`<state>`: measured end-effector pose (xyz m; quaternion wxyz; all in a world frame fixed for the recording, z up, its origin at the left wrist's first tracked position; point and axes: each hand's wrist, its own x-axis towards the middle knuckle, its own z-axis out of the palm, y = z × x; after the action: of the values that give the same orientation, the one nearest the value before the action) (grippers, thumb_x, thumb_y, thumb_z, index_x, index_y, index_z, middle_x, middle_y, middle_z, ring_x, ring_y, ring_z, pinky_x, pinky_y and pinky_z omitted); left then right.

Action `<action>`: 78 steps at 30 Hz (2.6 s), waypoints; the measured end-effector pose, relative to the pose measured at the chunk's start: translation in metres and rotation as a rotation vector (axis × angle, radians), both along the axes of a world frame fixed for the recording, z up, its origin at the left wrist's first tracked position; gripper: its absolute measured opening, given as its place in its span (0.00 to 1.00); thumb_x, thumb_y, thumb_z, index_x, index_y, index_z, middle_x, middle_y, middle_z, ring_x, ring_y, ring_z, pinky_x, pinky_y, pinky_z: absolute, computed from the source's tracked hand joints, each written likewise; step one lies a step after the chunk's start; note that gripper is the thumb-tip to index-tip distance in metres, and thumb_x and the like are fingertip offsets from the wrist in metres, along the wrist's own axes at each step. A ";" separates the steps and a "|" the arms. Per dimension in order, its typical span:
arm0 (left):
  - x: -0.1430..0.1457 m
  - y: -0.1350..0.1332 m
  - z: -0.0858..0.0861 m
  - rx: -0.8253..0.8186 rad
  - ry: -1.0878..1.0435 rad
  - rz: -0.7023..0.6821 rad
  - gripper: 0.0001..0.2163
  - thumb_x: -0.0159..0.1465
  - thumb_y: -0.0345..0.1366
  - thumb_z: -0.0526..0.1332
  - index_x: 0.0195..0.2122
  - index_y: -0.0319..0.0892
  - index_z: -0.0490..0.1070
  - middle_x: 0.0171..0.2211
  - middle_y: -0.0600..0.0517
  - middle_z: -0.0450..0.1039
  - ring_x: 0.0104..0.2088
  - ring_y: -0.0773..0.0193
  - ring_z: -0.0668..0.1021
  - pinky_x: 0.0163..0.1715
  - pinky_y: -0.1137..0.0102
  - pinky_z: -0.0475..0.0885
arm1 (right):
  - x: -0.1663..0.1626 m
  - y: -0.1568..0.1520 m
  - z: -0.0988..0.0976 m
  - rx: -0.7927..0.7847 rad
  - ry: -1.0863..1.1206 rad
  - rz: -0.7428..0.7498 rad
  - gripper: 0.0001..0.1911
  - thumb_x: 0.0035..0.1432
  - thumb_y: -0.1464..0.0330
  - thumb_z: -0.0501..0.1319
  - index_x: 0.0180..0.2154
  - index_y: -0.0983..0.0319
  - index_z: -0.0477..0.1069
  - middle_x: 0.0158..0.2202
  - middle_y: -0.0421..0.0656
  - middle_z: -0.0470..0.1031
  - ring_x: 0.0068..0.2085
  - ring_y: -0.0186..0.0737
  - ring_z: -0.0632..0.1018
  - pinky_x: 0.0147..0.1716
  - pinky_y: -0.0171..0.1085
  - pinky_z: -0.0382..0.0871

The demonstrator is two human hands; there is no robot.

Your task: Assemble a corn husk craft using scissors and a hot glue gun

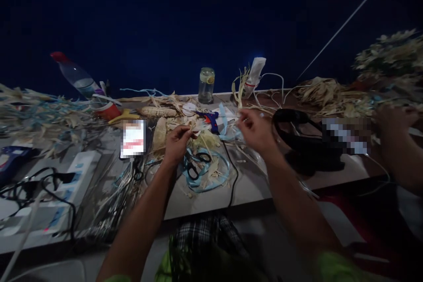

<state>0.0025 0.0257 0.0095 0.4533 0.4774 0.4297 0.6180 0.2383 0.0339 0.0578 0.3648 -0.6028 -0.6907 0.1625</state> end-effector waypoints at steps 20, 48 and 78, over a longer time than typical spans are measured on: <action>-0.002 -0.001 0.004 0.012 -0.050 0.007 0.09 0.52 0.39 0.63 0.28 0.39 0.67 0.28 0.52 0.75 0.25 0.69 0.75 0.32 0.70 0.70 | -0.116 -0.061 -0.017 -0.363 -0.746 0.450 0.28 0.50 0.56 0.57 0.50 0.64 0.63 0.42 0.54 0.72 0.39 0.50 0.76 0.31 0.40 0.69; -0.005 0.005 0.000 0.023 -0.045 0.100 0.09 0.52 0.38 0.63 0.28 0.39 0.68 0.25 0.53 0.73 0.26 0.69 0.75 0.34 0.70 0.69 | -0.012 -0.016 0.003 -0.517 0.396 0.409 0.24 0.44 0.64 0.63 0.45 0.65 0.69 0.35 0.44 0.73 0.35 0.35 0.73 0.37 0.35 0.66; -0.018 0.008 -0.013 0.277 0.577 0.251 0.06 0.57 0.33 0.57 0.34 0.42 0.71 0.29 0.53 0.72 0.29 0.67 0.75 0.31 0.71 0.70 | -0.013 -0.026 0.031 -0.757 0.163 0.572 0.24 0.45 0.60 0.63 0.42 0.67 0.68 0.25 0.39 0.66 0.26 0.30 0.65 0.29 0.32 0.61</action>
<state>-0.0154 0.0333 -0.0039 0.1643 0.6328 0.5075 0.5612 0.2258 0.0083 0.0890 0.1135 -0.4644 -0.6904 0.5430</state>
